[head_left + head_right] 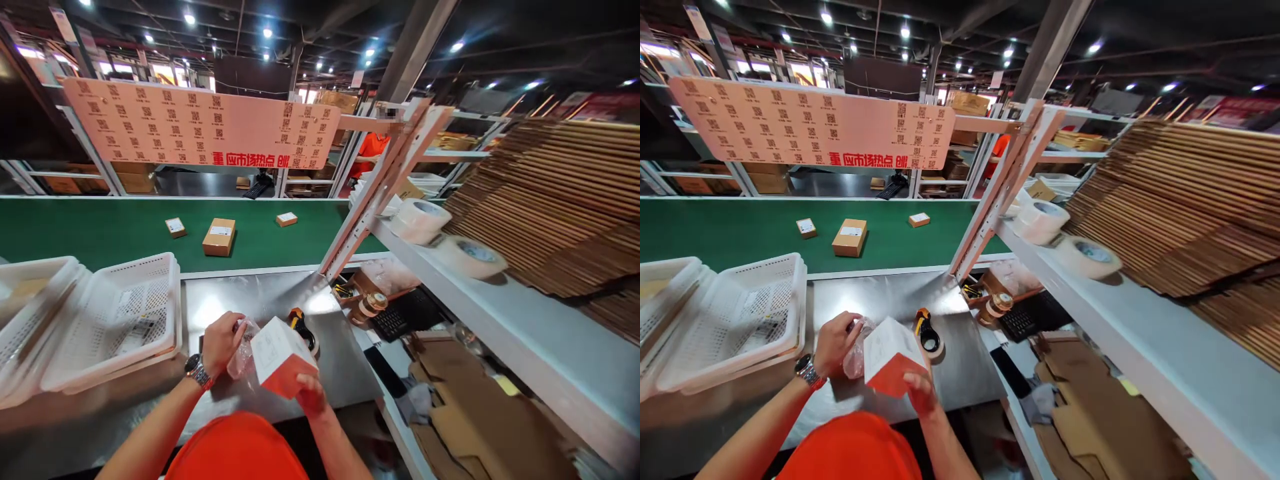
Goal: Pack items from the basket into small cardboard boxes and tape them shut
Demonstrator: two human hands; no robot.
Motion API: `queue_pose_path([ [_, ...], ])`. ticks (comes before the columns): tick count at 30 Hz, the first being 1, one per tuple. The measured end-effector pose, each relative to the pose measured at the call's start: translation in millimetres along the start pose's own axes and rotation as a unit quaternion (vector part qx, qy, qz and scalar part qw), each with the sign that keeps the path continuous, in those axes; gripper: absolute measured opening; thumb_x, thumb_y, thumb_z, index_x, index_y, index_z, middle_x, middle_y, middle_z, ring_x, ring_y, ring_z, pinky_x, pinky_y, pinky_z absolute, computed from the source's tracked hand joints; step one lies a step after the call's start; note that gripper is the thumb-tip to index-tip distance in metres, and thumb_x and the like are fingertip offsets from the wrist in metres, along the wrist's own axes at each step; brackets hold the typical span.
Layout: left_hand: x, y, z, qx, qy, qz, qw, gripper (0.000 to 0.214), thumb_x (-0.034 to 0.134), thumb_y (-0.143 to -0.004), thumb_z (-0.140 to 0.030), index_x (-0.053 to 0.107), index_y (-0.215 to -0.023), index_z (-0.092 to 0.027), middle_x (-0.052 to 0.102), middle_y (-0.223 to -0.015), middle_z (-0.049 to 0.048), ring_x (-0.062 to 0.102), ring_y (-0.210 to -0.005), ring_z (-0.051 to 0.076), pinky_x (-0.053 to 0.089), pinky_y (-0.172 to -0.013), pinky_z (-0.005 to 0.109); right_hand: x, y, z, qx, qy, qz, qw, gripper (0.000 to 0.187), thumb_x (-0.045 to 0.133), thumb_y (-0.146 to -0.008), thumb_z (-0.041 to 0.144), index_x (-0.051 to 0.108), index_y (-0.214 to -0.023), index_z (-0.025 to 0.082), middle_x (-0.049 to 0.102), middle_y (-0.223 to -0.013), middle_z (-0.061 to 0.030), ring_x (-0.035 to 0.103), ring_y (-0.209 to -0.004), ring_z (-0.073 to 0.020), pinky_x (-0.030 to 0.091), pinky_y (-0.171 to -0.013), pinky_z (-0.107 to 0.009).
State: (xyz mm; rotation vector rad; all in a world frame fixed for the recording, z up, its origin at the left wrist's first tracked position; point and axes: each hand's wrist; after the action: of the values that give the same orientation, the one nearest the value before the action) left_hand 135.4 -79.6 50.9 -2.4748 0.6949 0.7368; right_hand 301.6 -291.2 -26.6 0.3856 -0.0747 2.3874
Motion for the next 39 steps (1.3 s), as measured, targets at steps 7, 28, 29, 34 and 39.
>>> queue_pose_path([
  [7,-1.1,-3,-5,-0.05,0.034,0.057,0.997,0.042,0.06,-0.109,-0.05,0.091,-0.099,-0.023,0.087,-0.089,0.0063,0.074,-0.08,0.022,0.05,-0.078,0.033,28,-12,4,0.035,0.008,0.113,0.993,0.122,0.109,-0.049,0.059,0.063,-0.157,0.026,0.078,-0.147,-0.0162,0.075,-0.134,-0.0439,0.061,-0.117,-0.057],
  [28,-15.5,23,-7,0.049,0.093,0.069,0.992,0.035,0.059,-0.112,-0.042,0.089,-0.11,-0.024,0.084,-0.099,0.0076,0.077,-0.09,0.022,0.058,-0.084,0.033,33,1,23,0.185,-0.171,0.128,0.959,0.118,0.106,-0.058,0.05,0.061,-0.166,0.03,0.071,-0.163,-0.0154,0.072,-0.142,-0.0413,0.057,-0.12,-0.056],
  [29,-15.6,25,-6,0.05,0.088,0.058,0.993,0.034,0.06,-0.111,-0.042,0.089,-0.112,-0.024,0.084,-0.1,0.0079,0.077,-0.09,0.023,0.059,-0.084,0.033,34,4,27,0.206,-0.19,0.144,0.949,0.114,0.104,-0.06,0.05,0.062,-0.163,0.027,0.078,-0.152,-0.0157,0.075,-0.138,-0.0415,0.059,-0.117,-0.056],
  [34,-14.7,28,-6,0.042,0.079,0.011,0.996,0.03,0.063,-0.108,-0.037,0.088,-0.114,-0.023,0.084,-0.098,0.0077,0.076,-0.085,0.022,0.059,-0.076,0.031,39,13,43,0.236,-0.211,0.189,0.93,0.105,0.103,-0.059,0.044,0.069,-0.155,0.021,0.089,-0.127,-0.0139,0.085,-0.114,-0.0363,0.065,-0.104,-0.048],
  [39,-21.9,37,2,0.048,0.063,0.013,0.997,0.027,0.063,-0.106,-0.034,0.087,-0.114,-0.024,0.083,-0.098,0.0064,0.078,-0.087,0.021,0.06,-0.077,0.031,41,7,40,0.22,-0.215,0.099,0.946,0.088,0.104,-0.058,0.043,0.078,-0.139,0.02,0.091,-0.114,-0.0127,0.085,-0.113,-0.0404,0.068,-0.102,-0.054],
])
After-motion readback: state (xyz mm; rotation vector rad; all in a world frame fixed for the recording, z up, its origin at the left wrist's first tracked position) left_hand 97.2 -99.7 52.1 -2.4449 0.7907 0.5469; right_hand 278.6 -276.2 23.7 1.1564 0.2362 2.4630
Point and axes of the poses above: each hand's wrist, its own y-axis away from the middle knuckle, its own x-axis out of the palm, z = x × y
